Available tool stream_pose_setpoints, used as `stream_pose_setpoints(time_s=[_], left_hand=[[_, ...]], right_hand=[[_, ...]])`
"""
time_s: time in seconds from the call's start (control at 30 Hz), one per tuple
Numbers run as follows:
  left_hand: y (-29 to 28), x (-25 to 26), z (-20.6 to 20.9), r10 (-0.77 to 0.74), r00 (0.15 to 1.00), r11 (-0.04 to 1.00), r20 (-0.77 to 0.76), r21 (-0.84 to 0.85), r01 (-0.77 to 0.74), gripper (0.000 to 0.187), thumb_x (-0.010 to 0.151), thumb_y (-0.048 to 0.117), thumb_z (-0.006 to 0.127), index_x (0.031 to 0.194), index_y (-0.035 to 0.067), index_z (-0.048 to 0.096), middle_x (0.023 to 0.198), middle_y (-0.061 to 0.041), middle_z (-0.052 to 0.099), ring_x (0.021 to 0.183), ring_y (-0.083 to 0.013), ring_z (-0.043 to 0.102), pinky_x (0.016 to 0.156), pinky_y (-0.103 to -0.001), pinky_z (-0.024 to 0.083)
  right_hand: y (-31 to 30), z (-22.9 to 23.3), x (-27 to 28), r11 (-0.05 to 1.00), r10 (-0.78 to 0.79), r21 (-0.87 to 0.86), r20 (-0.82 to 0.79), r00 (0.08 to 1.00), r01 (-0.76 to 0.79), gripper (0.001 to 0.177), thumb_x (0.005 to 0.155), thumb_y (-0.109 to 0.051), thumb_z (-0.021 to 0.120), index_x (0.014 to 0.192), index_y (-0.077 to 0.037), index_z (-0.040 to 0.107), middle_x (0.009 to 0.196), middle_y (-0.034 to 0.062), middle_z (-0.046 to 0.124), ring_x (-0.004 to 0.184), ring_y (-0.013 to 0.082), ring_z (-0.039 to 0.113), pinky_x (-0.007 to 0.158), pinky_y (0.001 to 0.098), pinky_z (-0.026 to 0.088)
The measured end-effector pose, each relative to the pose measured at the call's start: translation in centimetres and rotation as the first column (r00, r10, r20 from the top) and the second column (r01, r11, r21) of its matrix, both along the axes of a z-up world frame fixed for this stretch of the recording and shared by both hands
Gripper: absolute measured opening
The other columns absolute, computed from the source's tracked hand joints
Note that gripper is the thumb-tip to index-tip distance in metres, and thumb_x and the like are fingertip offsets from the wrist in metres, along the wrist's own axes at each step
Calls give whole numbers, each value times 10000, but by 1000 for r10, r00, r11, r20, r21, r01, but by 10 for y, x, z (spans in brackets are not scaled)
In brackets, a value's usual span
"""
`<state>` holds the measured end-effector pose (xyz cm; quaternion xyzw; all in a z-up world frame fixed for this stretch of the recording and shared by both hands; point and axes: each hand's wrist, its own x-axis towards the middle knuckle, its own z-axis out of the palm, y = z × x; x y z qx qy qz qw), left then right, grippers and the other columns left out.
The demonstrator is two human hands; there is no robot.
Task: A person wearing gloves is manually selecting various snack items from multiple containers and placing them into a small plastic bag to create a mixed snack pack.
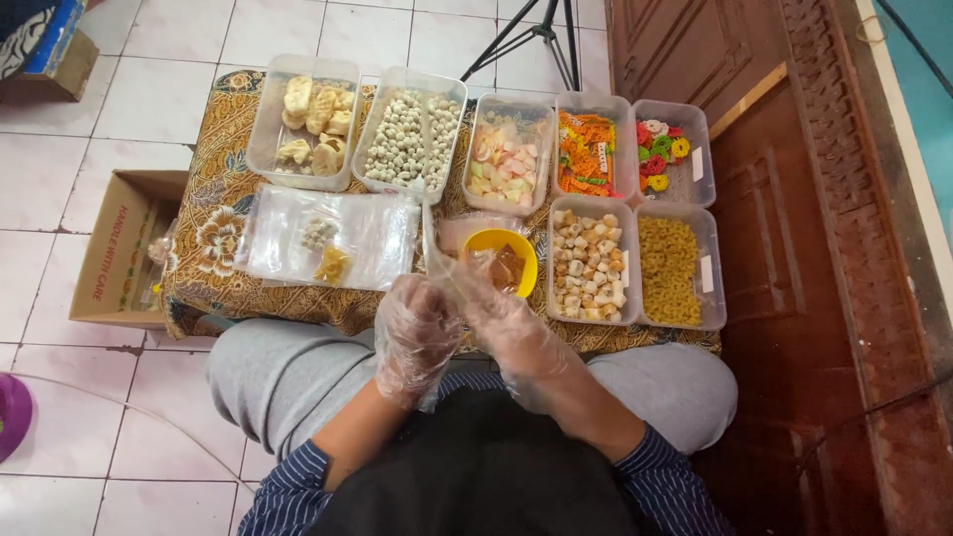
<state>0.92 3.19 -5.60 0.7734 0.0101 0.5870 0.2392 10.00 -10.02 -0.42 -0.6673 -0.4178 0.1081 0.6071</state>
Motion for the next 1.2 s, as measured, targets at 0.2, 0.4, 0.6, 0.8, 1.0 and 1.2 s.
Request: stream_pose_setpoints(time_s=[0.2,0.4,0.6,0.8,1.0,1.2], left_hand=[[-26,1,19,110,942,994,-316,26,-108,438,782,-172,485,1121,53,648,594,31,471,535,-145,491,464,-241,445],[-58,18,-30,-21,964,994,-266,-110,-9,260,870,-146,467,963,47,613,614,33,465,559,-131,502,500,-196,461],[-62,10,49,-400,522,916,-754,-350,196,136,932,60,501,947,89,633,811,15,571,836,-122,593,744,-221,488],[-81,21,70,-514,327,852,-793,-515,91,250,911,292,570,736,121,620,786,-68,663,913,-203,679,739,-313,511],[-73,15,26,-542,597,805,-592,-569,166,428,804,629,648,843,213,739,822,-16,715,888,-215,725,825,-357,553],[-28,38,32,-588,778,46,223,-951,307,534,792,389,761,1155,90,510,1018,-131,582,1070,-391,636,992,-631,480]], right_hand=[[14,-15,10,885,442,285,-262,858,-369,490,1009,3,405,1495,-7,460,766,140,653,649,204,638,773,390,533],[23,-67,47,857,453,324,-102,886,-401,690,975,-56,583,1580,-28,252,1243,207,507,1130,280,506,1066,411,353],[49,-17,50,933,259,355,-539,802,-62,553,1056,-239,528,1499,38,347,1276,204,553,1298,305,532,1215,413,318],[84,-79,88,928,197,346,-765,613,135,370,1064,-370,514,1288,-75,527,952,15,537,951,179,614,1015,367,478],[52,-33,56,971,211,228,-643,736,-79,463,1005,-399,521,1311,-52,506,1001,160,607,1042,293,679,1088,498,413],[34,-105,34,956,293,151,-427,856,-252,505,923,-207,520,1403,-75,433,1150,177,573,1075,325,659,931,461,482]])
